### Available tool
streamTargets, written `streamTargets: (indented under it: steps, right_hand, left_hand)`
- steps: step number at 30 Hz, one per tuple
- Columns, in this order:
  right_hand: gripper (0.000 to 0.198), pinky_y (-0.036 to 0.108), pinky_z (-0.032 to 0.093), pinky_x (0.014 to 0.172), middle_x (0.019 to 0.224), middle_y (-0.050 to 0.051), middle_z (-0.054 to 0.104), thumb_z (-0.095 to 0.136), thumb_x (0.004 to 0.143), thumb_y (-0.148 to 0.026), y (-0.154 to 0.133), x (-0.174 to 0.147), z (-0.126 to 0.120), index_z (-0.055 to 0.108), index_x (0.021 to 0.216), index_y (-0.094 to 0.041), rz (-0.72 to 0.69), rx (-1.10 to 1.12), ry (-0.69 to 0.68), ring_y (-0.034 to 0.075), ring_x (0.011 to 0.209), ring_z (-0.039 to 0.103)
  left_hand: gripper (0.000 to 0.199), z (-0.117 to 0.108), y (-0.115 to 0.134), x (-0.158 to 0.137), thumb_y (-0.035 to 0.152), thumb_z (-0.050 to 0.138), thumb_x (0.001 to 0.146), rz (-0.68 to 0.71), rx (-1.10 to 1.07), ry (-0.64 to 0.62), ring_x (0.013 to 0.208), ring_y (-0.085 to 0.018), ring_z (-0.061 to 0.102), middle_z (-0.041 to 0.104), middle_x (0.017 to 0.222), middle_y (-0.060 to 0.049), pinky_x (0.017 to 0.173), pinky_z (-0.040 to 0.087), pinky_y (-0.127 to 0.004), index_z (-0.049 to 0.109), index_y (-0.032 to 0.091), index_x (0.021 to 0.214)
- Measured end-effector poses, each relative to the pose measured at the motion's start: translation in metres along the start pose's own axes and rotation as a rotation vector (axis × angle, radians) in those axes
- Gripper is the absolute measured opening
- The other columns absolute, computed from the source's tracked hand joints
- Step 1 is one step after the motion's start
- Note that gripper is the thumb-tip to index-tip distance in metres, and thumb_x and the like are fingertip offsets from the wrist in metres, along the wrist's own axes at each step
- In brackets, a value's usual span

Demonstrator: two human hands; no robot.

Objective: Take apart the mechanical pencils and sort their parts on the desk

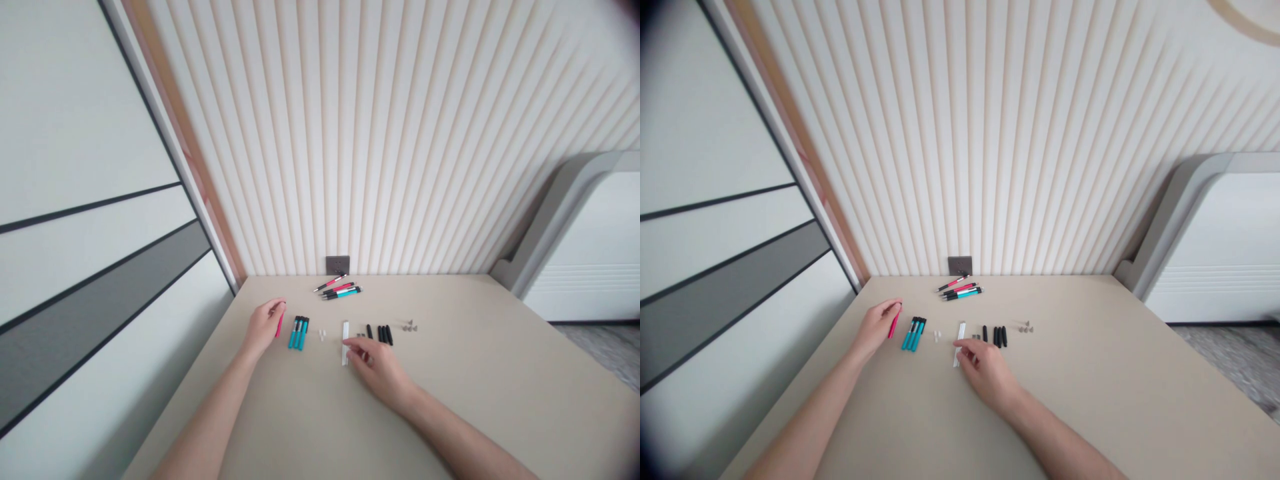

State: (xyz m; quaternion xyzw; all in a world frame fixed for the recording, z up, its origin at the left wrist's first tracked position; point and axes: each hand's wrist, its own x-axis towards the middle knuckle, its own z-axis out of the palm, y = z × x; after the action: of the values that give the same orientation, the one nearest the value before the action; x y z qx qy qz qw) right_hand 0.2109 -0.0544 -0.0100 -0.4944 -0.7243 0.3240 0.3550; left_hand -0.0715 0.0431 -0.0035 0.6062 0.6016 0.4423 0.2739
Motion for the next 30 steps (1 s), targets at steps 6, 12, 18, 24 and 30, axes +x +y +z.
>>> streamTargets:
  steps: [6,12,18,24,30]
  right_hand:
    - [0.03,0.028,0.048,0.069,0.088,0.006,0.071,0.047,0.091,-0.031,0.0018,-0.0013,0.0014,0.069,0.108,-0.019,-0.049,-0.035,-0.035,0.018,0.074,0.063]
    - [0.03,0.029,0.048,0.073,0.092,0.007,0.071,0.046,0.092,-0.031,-0.0012,-0.0018,0.0,0.069,0.107,-0.019,-0.078,-0.066,-0.046,0.019,0.079,0.063]
    - [0.029,0.028,0.048,0.073,0.092,0.006,0.071,0.046,0.092,-0.03,0.0021,-0.002,0.0008,0.069,0.108,-0.02,-0.083,-0.074,-0.046,0.019,0.079,0.064]
    - [0.027,0.028,0.048,0.072,0.089,0.005,0.071,0.047,0.093,-0.031,0.0035,-0.0014,0.0022,0.067,0.109,-0.021,-0.062,-0.079,-0.024,0.019,0.079,0.064]
    - [0.021,0.027,0.046,0.073,0.086,0.004,0.07,0.046,0.093,-0.027,0.0004,-0.0013,0.0001,0.066,0.096,-0.022,-0.063,-0.083,-0.03,0.019,0.08,0.064]
  left_hand:
    - [0.029,0.0014,0.005,-0.004,0.042,0.059,0.077,0.059,0.173,-0.004,0.081,-0.026,0.068,0.075,0.088,-0.008,0.078,0.051,-0.035,0.07,0.019,0.089]
    - [0.032,0.0052,0.0059,-0.0068,0.038,0.049,0.082,0.014,0.096,-0.034,0.074,-0.024,0.068,0.074,0.084,-0.006,0.069,0.052,-0.033,0.07,0.02,0.098]
    - [0.027,0.0067,0.0034,-0.0065,0.038,0.052,0.079,0.014,0.123,-0.029,0.076,-0.026,0.068,0.074,0.085,-0.007,0.074,0.052,-0.035,0.071,0.022,0.09]
    - [0.024,0.0075,0.0021,-0.007,0.033,0.055,0.078,0.081,0.177,-0.057,0.088,-0.028,0.069,0.074,0.092,-0.009,0.085,0.05,-0.039,0.068,0.021,0.094]
    - [0.023,0.0066,-0.0015,-0.0069,0.037,0.056,0.081,0.092,0.191,-0.095,0.091,-0.028,0.069,0.074,0.091,-0.01,0.086,0.05,-0.039,0.065,0.019,0.093]
